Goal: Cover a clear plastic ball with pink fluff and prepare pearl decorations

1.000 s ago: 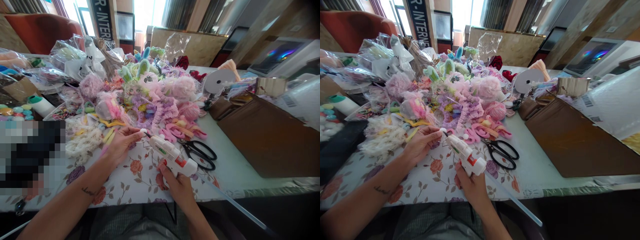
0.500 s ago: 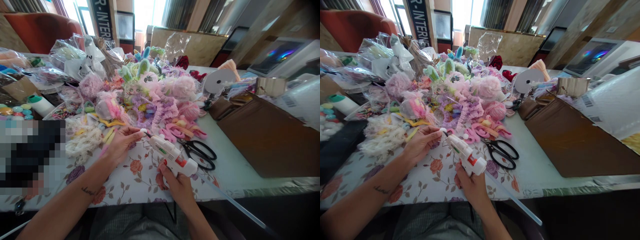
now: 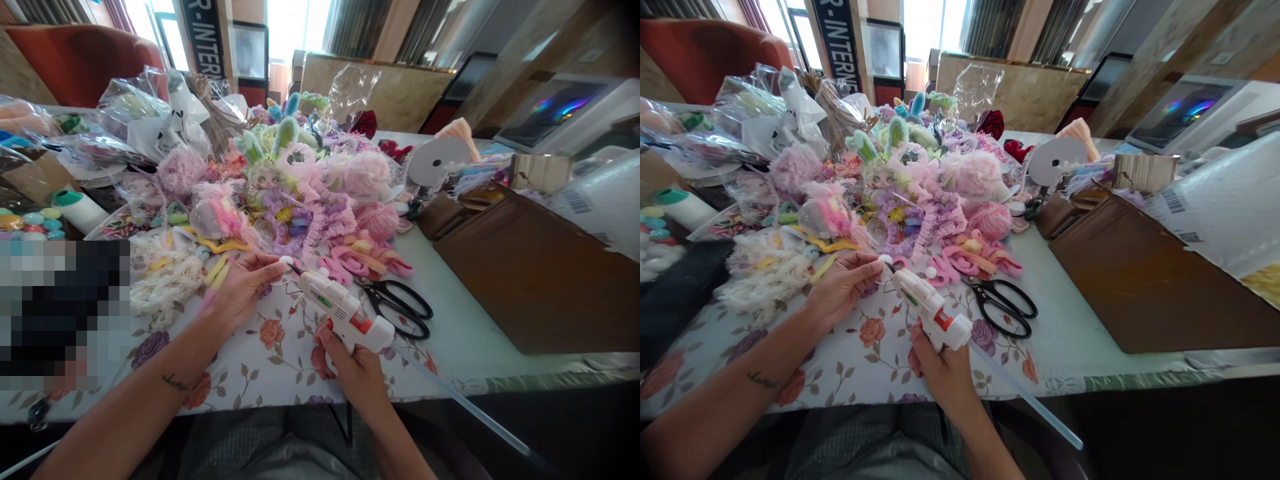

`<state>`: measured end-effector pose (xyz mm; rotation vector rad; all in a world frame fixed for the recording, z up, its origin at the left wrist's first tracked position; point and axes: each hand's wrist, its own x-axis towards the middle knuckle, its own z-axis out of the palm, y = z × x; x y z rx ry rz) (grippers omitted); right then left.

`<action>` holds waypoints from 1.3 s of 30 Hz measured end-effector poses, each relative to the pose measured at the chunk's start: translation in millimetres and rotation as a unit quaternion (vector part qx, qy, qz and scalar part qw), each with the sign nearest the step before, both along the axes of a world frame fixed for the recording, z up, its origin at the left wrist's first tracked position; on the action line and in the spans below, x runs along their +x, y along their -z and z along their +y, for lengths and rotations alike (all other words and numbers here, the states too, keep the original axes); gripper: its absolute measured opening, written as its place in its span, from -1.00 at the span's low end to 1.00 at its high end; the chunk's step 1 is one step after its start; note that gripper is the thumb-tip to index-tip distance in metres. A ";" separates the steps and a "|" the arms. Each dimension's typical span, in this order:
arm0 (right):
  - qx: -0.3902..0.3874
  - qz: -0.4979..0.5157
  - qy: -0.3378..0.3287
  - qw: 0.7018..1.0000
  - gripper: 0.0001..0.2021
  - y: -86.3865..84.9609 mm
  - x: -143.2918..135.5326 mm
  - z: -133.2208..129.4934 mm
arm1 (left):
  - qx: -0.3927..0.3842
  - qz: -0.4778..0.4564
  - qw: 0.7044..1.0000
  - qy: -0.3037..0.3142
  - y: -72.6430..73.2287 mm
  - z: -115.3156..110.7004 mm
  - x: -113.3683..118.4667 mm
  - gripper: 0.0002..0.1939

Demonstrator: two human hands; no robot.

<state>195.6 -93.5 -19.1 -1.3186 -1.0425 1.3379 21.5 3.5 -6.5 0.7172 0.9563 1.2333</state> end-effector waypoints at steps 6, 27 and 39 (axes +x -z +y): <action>0.000 -0.008 0.001 1.000 -0.68 -0.8 0.0 0.2 | -0.009 -0.029 1.000 0.001 0.2 0.5 0.0 -0.72; -0.024 -0.025 0.008 0.999 -0.61 -0.9 0.2 1.5 | 0.025 -0.037 0.998 -0.051 -4.1 -1.8 3.7 -0.71; 0.034 0.008 0.069 0.997 -0.63 -2.6 31.3 -2.5 | 0.031 -0.108 0.987 -0.112 -10.2 10.5 -9.4 -0.67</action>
